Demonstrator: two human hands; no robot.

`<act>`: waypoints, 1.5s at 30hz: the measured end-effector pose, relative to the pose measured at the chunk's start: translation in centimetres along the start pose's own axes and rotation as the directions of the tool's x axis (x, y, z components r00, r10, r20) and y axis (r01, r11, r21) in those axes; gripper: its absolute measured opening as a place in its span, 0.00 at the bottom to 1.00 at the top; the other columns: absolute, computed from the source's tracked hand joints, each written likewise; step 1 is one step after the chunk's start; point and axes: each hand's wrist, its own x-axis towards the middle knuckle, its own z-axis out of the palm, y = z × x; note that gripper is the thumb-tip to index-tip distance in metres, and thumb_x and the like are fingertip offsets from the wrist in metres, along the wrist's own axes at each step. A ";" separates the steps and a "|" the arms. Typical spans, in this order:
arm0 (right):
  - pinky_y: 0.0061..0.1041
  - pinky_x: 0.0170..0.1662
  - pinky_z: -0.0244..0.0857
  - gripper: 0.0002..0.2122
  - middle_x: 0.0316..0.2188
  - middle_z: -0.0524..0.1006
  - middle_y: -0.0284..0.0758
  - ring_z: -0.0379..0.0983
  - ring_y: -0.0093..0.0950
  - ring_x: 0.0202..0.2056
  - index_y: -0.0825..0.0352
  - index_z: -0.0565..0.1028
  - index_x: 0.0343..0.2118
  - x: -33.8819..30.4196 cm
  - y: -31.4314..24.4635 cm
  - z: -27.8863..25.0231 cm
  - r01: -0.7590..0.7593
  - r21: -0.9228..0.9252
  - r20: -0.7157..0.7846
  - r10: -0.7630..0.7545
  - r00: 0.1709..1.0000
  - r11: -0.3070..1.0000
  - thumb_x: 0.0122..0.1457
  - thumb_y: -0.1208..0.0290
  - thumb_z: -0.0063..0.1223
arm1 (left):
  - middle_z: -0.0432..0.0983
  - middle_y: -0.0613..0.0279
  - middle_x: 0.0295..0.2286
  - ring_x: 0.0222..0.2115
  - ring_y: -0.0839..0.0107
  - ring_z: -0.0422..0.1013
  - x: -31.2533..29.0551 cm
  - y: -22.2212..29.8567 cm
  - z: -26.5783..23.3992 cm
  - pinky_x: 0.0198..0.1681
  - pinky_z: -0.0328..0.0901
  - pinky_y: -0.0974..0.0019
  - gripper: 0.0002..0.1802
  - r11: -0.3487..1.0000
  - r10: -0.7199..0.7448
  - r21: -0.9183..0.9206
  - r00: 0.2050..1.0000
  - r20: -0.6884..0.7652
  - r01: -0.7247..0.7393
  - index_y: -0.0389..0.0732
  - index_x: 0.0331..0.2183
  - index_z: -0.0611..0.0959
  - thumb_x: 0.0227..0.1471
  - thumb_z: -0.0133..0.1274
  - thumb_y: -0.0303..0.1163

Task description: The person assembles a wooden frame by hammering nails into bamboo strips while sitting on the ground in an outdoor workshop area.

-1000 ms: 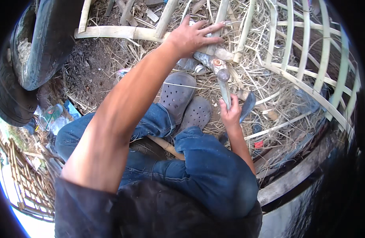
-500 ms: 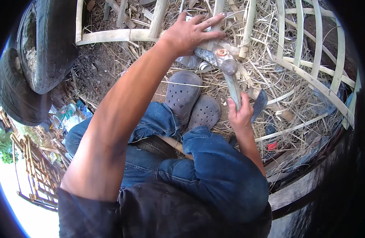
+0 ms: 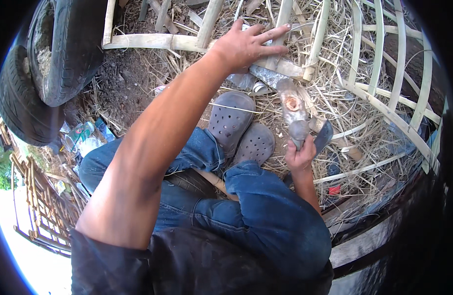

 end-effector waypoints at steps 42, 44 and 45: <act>0.36 0.25 0.69 0.18 0.22 0.75 0.46 0.75 0.43 0.21 0.76 0.69 0.41 2.2 -0.7 1.0 0.019 0.029 -0.011 -0.019 1.000 0.999 0.59 0.64 0.57 | 0.38 0.72 0.67 0.60 0.64 0.59 0.5 -0.2 0.0 0.55 0.62 0.45 0.63 0.999 0.006 -0.038 1.000 0.028 -0.005 0.76 0.61 0.55 0.24 0.74 0.42; 0.36 0.25 0.69 0.17 0.23 0.75 0.46 0.75 0.43 0.22 0.75 0.69 0.41 1.9 -0.9 0.8 0.036 0.053 -0.031 -0.035 0.999 0.998 0.58 0.65 0.57 | 0.38 0.71 0.67 0.59 0.64 0.59 0.5 -0.2 0.1 0.55 0.63 0.46 0.63 0.999 0.010 -0.032 1.000 0.017 -0.009 0.76 0.61 0.55 0.24 0.74 0.42; 0.36 0.25 0.69 0.17 0.23 0.75 0.47 0.76 0.44 0.22 0.75 0.69 0.41 1.9 -1.0 0.8 -0.026 0.019 -0.005 0.026 1.000 0.999 0.58 0.65 0.57 | 0.38 0.71 0.67 0.59 0.64 0.59 0.5 -0.2 0.2 0.54 0.63 0.46 0.63 1.000 0.013 -0.025 1.000 0.004 -0.013 0.76 0.61 0.55 0.25 0.73 0.42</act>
